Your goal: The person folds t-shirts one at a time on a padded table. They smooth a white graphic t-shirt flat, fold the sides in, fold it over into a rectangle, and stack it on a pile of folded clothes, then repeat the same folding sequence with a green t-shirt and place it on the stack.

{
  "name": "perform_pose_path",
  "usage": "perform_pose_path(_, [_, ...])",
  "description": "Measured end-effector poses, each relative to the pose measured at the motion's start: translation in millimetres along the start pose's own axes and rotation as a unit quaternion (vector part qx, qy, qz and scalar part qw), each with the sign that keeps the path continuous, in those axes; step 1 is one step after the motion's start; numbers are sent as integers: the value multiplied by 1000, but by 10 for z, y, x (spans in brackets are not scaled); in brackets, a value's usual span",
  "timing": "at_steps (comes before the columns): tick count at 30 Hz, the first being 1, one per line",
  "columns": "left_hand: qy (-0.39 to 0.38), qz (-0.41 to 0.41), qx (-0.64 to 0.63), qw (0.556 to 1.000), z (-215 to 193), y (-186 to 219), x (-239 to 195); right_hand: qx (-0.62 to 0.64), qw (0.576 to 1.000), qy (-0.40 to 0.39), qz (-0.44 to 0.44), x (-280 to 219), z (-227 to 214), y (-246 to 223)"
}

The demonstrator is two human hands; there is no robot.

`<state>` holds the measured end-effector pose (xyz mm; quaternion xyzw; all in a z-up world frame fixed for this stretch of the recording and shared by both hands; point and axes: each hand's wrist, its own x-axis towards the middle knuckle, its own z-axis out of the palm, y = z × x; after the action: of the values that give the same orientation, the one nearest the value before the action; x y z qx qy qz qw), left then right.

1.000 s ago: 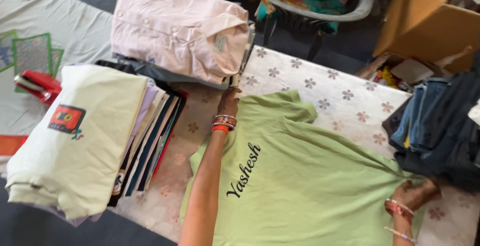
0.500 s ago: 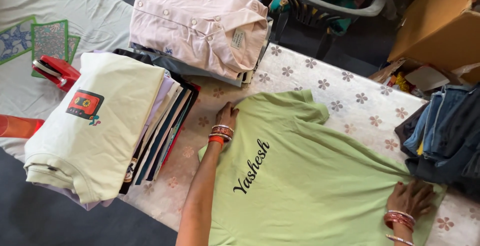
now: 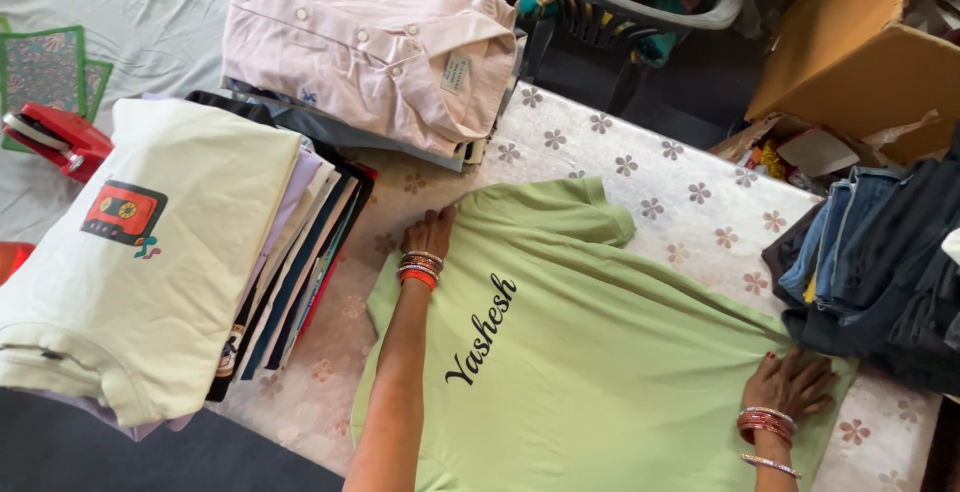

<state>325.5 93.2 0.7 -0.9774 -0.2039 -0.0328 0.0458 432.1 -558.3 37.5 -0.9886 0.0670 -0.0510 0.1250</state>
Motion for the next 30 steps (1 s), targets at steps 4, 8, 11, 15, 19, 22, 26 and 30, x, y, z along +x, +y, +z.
perform_pose_path(4, [0, -50, -76, 996, -292, 4, -43, -4, 1000, -9, -4, -45, -14, 3])
perform_pose_path(8, [25, -144, -158, 977, -870, 74, -163, 6, 1000, 2, -1, -45, 18, -36])
perform_pose_path(11, [111, -106, -108, 982, -872, 436, -717, -4, 1000, 18, -17, -96, 41, 12])
perform_pose_path(15, [7, -33, -167, 985, -851, 589, -1277, 1, 1000, 26, -13, -51, 111, 56])
perform_pose_path(19, [-162, -59, -108, 979, -933, 471, -1253, -4, 1000, 16, -23, -72, 70, 39])
perform_pose_path(22, [-171, -44, -105, 979, -1025, 323, -1072, 1, 1000, 0, -5, -35, 53, -10])
perform_pose_path(26, [-107, -120, -98, 982, -980, 403, -992, -9, 999, -25, 18, -8, -47, -121])
perform_pose_path(30, [-185, -149, -70, 969, -1135, 902, -808, 37, 997, 23, 70, -325, 29, -528])
